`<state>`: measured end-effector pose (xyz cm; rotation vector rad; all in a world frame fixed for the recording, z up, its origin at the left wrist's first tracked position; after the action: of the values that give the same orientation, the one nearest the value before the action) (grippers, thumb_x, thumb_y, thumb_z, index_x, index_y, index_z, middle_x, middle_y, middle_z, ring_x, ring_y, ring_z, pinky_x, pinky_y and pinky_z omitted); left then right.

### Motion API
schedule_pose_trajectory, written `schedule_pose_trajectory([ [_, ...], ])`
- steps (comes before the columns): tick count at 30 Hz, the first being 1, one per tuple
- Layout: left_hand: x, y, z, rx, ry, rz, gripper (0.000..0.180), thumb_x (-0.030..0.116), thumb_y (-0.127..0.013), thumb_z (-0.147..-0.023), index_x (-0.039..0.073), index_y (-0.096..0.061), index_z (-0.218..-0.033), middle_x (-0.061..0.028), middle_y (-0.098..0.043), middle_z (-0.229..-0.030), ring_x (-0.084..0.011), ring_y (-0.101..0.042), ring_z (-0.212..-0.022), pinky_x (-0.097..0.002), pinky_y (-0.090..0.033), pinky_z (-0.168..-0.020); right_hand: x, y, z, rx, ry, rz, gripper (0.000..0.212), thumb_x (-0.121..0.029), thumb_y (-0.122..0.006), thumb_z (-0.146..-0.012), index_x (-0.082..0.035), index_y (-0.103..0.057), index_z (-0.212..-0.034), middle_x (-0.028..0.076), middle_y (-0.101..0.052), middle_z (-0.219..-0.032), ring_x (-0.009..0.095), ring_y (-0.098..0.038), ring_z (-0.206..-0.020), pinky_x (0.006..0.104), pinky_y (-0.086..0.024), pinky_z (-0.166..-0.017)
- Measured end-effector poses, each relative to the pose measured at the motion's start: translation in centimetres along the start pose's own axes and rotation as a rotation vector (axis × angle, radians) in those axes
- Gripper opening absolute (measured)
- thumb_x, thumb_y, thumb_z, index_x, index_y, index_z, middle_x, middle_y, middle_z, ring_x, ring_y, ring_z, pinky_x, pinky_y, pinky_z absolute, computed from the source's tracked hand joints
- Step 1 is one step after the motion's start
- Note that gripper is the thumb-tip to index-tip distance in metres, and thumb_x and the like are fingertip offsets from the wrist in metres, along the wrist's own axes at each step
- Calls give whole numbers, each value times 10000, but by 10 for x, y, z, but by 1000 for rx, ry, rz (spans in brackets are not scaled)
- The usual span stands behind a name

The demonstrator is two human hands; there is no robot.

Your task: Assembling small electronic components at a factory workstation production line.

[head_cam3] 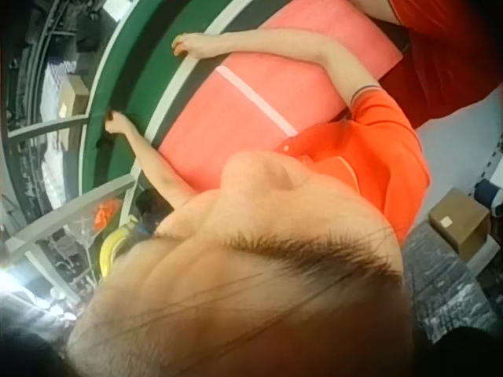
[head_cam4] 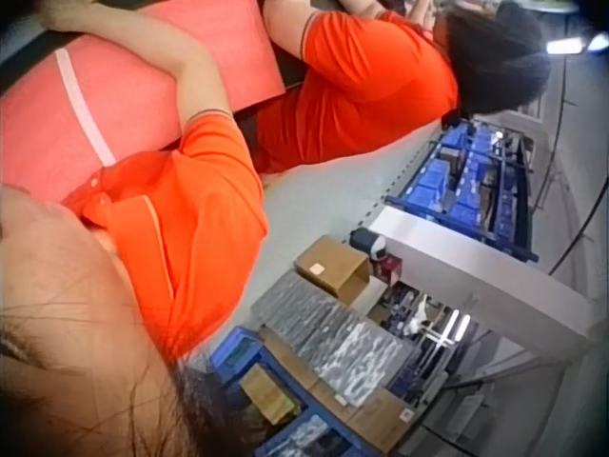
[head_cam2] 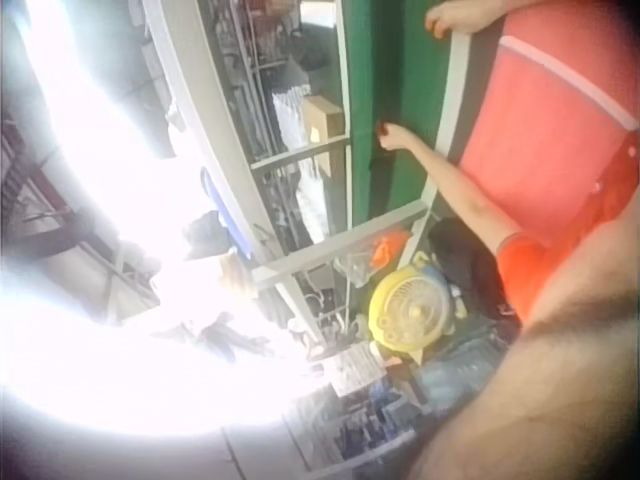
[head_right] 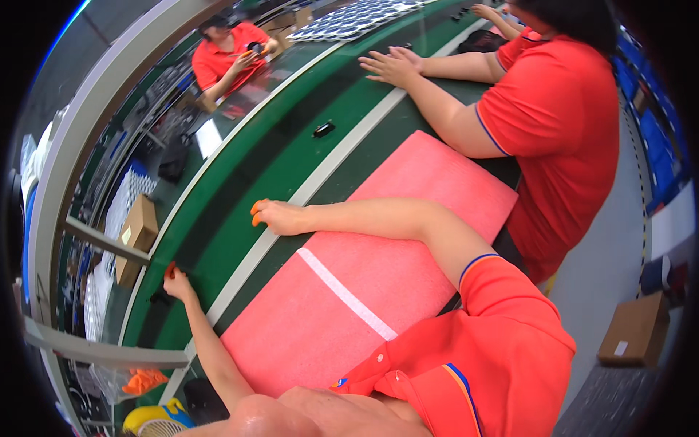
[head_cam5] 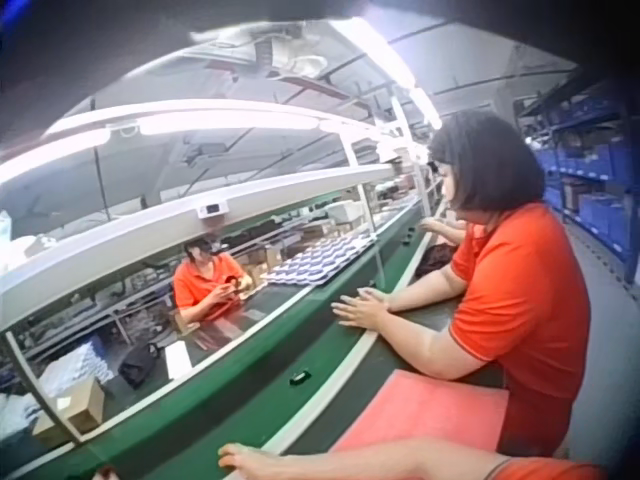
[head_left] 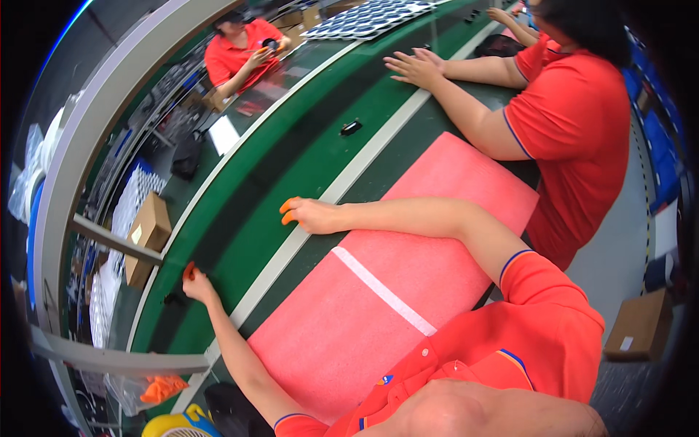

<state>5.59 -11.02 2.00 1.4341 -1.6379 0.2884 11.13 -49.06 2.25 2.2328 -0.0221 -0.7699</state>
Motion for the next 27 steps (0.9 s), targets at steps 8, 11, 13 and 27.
schedule_pose_trajectory([
  [8,2,7,-3,22,-16,53,194,107,-567,-785,45,-667,-939,-97,-633,-717,-163,-550,-537,-289,-452,-487,-3,-1,-1,-78,-3,26,353,132,-433,-685,17,-617,-963,175,-486,-1171,327,-463,-1092,354,-411,-904],
  [11,1,4,-3,23,32,100,219,117,-561,-793,47,-656,-978,-87,-641,-763,-160,-570,-567,-271,-449,-470,-3,1,0,-105,-7,16,363,137,-434,-676,20,-614,-968,178,-486,-1166,328,-468,-1086,355,-414,-900],
  [13,0,3,-4,60,40,99,235,115,-561,-791,50,-646,-1001,-102,-643,-764,-191,-585,-596,-295,-456,-505,-5,3,0,-126,-26,3,373,142,-432,-668,20,-611,-972,179,-488,-1158,327,-471,-1080,359,-415,-896],
  [27,-37,-18,-10,-80,72,-800,504,467,-523,-810,249,-471,-1261,-157,-467,-1253,-361,-362,-1196,-560,-273,-934,0,4,3,-128,-46,-34,333,110,-452,-686,19,-611,-964,173,-494,-1141,323,-477,-1068,377,-409,-892],
])
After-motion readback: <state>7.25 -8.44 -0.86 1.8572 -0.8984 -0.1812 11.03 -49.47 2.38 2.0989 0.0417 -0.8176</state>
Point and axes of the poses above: each hand's wrist, its own z-axis away from the middle knuckle, its own y-axis out of the back of the hand, x = y × z, the point moved 1 cm from there along -z, towards the middle knuckle
